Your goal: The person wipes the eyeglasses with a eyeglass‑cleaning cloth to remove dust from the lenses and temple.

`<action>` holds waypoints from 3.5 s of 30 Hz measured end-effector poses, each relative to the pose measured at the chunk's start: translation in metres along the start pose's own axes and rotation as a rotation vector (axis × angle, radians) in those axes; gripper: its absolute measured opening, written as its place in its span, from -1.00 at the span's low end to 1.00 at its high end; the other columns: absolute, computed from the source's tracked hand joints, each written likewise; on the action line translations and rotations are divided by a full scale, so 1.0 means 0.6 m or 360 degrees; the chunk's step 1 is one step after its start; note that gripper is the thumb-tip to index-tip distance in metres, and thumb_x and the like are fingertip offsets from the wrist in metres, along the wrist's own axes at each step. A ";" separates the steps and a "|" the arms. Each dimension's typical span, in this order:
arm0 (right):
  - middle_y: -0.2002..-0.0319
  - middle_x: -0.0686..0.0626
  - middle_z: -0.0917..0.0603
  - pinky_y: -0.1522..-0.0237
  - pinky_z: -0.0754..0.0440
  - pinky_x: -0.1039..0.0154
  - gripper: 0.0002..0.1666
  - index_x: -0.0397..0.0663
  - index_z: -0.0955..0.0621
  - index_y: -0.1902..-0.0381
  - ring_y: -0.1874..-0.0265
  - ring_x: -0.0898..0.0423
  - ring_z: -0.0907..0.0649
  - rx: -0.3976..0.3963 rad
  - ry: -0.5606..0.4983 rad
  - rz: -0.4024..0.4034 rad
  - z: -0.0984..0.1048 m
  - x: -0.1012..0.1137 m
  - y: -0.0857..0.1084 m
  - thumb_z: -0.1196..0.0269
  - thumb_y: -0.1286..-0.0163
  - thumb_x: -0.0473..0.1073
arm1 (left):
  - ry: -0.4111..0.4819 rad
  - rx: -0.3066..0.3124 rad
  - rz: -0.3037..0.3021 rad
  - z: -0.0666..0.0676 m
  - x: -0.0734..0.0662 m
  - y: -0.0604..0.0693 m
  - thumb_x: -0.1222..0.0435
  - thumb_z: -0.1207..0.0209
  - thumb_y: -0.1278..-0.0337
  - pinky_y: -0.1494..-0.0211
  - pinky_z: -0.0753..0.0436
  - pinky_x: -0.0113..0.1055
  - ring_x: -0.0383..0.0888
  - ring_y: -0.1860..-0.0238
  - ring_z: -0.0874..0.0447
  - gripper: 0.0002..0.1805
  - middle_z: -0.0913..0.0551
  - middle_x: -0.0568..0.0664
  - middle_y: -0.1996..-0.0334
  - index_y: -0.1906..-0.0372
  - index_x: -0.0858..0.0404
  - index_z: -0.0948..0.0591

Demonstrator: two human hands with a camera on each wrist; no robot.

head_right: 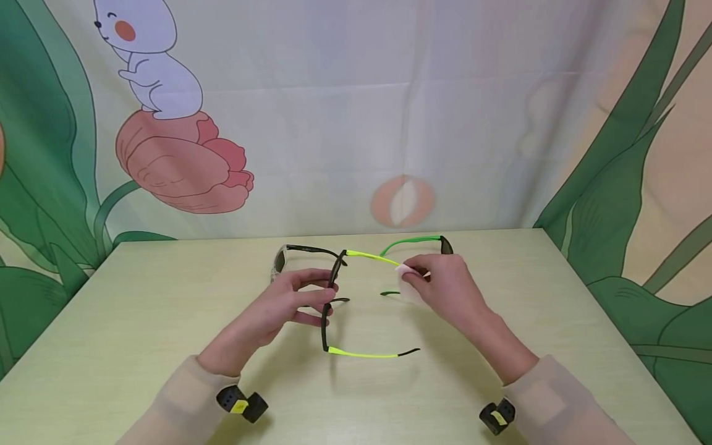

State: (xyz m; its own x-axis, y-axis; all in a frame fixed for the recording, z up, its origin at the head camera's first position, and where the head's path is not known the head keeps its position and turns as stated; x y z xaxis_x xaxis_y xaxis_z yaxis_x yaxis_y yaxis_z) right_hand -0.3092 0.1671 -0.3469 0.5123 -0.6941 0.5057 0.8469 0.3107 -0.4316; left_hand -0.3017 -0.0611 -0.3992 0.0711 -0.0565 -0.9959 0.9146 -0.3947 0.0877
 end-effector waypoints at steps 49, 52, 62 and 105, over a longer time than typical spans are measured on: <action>0.49 0.06 -0.70 0.41 -0.61 0.18 -0.92 -0.13 -0.78 0.30 0.57 0.19 -0.57 -0.0190 0.0309 0.0243 0.009 0.026 -0.004 -0.47 -0.32 -0.23 | 0.0085 -0.0122 -0.0006 -0.017 -0.003 -0.006 0.37 -0.35 -0.23 0.15 -0.79 -0.01 -0.07 0.31 -0.71 -0.40 -0.52 0.19 -0.04 -0.35 0.42 -0.49; 0.47 0.05 -0.73 0.39 -0.64 0.16 -0.93 -0.14 -0.79 0.29 0.55 0.17 -0.62 -0.0197 0.0303 0.0233 0.011 0.021 -0.003 -0.47 -0.32 -0.25 | 0.0090 -0.0116 -0.0010 -0.016 -0.003 -0.006 0.36 -0.36 -0.22 0.15 -0.79 -0.01 -0.07 0.33 -0.71 -0.41 -0.53 0.18 -0.02 -0.34 0.42 -0.50; 0.30 -0.04 -0.74 0.41 -0.69 0.14 -0.75 -0.19 -0.83 0.18 0.43 0.06 -0.71 -0.0324 0.0247 0.0289 0.020 0.030 0.000 -0.56 -0.14 -0.35 | 0.0088 -0.0064 -0.0017 -0.025 -0.005 -0.005 0.35 -0.39 -0.18 0.16 -0.79 0.00 -0.05 0.34 -0.69 -0.43 -0.55 0.14 0.01 -0.30 0.39 -0.55; 0.38 0.01 -0.67 0.31 -0.63 0.14 -0.88 -0.14 -0.69 0.27 0.40 0.10 -0.59 -0.0124 0.0236 0.0217 0.008 0.023 -0.014 -0.44 -0.36 -0.21 | 0.0122 -0.0069 0.0023 -0.033 0.000 -0.015 0.36 -0.35 -0.22 0.15 -0.79 0.00 -0.06 0.31 -0.72 -0.43 -0.55 0.15 0.01 -0.32 0.43 -0.51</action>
State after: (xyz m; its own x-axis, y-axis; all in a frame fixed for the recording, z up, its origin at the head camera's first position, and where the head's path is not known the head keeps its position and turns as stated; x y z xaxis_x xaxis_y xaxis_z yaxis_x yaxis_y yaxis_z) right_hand -0.3083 0.1581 -0.3329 0.5902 -0.7387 0.3257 0.7546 0.3614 -0.5477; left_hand -0.3019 -0.0394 -0.4003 0.1130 0.0090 -0.9936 0.9296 -0.3539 0.1025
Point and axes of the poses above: each hand's wrist, its own y-axis away from the middle knuckle, its own z-axis out of the back of the hand, x = y × z, the point moved 9 cm from there along -y, towards the middle knuckle
